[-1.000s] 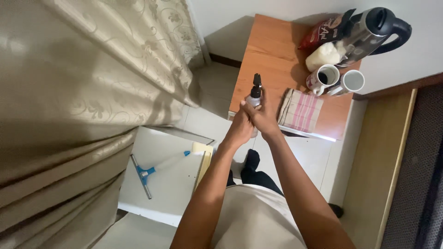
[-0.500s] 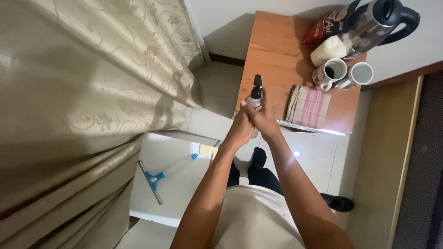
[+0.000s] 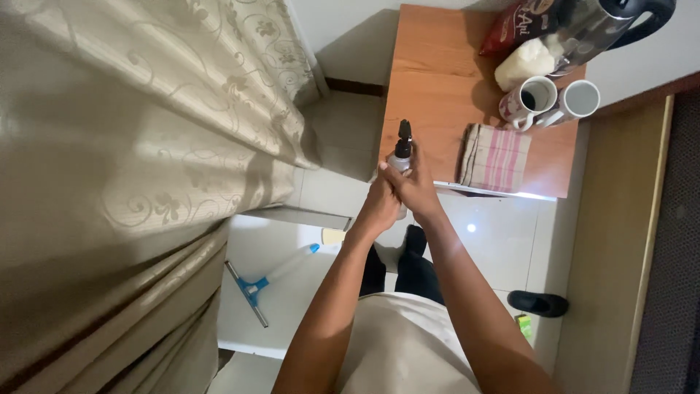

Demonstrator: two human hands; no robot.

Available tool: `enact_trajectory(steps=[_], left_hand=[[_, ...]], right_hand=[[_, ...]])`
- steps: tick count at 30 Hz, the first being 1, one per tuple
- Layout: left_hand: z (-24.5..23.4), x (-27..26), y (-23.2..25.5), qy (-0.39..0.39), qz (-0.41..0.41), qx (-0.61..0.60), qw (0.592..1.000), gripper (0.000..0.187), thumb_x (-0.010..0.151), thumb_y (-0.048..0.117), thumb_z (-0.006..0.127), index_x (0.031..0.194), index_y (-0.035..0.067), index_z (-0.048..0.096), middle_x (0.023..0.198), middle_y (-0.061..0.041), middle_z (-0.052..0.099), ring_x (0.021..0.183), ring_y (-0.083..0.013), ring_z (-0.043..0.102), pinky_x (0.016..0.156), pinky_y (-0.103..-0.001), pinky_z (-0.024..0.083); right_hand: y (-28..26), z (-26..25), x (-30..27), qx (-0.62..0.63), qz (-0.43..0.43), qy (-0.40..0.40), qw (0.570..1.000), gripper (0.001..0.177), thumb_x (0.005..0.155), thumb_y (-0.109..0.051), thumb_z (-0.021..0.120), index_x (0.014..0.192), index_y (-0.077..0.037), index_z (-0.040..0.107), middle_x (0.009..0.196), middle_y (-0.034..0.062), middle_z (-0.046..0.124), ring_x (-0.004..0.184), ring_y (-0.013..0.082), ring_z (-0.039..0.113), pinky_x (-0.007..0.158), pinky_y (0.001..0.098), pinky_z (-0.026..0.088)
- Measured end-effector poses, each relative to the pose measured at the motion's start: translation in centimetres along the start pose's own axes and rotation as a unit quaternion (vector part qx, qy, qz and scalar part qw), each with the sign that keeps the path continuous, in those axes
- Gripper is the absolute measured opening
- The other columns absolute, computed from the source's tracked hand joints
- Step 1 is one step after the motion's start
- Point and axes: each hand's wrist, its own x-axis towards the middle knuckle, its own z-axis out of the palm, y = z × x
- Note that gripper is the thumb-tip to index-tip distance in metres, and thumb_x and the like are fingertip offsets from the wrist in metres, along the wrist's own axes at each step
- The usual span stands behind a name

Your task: The recorder folds a small striped cloth on a bedside table and then inspects a spray bottle.

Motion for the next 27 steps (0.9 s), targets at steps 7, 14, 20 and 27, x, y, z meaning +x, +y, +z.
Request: enact_trajectory(steps=[7, 14, 20, 27], left_hand=[[-0.6, -0.1, -0.3, -0.003, 0.004, 0.023, 1.0, 0.043, 0.108, 0.029, 0.044, 0.145, 0.008, 0.05, 0.136, -0.02, 0.066, 0.126, -0.0337, 0.065, 0.101, -0.044, 0.052], [-1.0, -0.3, 0.5, 0.009, 0.0, -0.02, 1.0, 0.052, 0.105, 0.033, 0.049, 0.152, 0.012, 0.041, 0.133, -0.019, 0.067, 0.122, -0.0322, 0.066, 0.098, -0.043, 0.052], [-1.0, -0.7, 0.6, 0.006, -0.005, -0.016, 1.0, 0.054, 0.104, 0.033, 0.049, 0.153, 0.014, 0.04, 0.132, -0.019, 0.066, 0.121, -0.0316, 0.066, 0.097, -0.042, 0.052], [-0.9, -1.2, 0.9, 0.007, -0.009, -0.041, 0.999, 0.051, 0.104, 0.033, 0.051, 0.15, 0.012, 0.043, 0.129, -0.018, 0.068, 0.119, -0.0312, 0.067, 0.095, -0.042, 0.053]], right_hand=[[0.1, 0.8, -0.1, -0.068, 0.023, 0.023, 0.997, 0.064, 0.093, -0.015, 0.074, 0.146, -0.01, 0.038, 0.109, 0.0036, 0.061, 0.1, 0.0131, 0.062, 0.086, 0.0315, 0.055], [0.5, 0.8, 0.1, -0.044, 0.012, 0.023, 0.999, 0.065, 0.093, -0.013, 0.076, 0.147, -0.007, 0.041, 0.106, 0.0066, 0.062, 0.097, 0.0152, 0.062, 0.085, 0.0329, 0.054], [0.4, 1.0, -0.2, -0.046, 0.025, 0.026, 0.998, 0.068, 0.092, -0.015, 0.075, 0.149, -0.01, 0.039, 0.106, 0.0059, 0.063, 0.098, 0.015, 0.063, 0.085, 0.0328, 0.055], [0.9, 0.6, -0.6, -0.034, 0.004, 0.019, 0.999, 0.066, 0.093, -0.016, 0.076, 0.148, -0.009, 0.041, 0.109, 0.0076, 0.061, 0.099, 0.0157, 0.061, 0.085, 0.033, 0.054]])
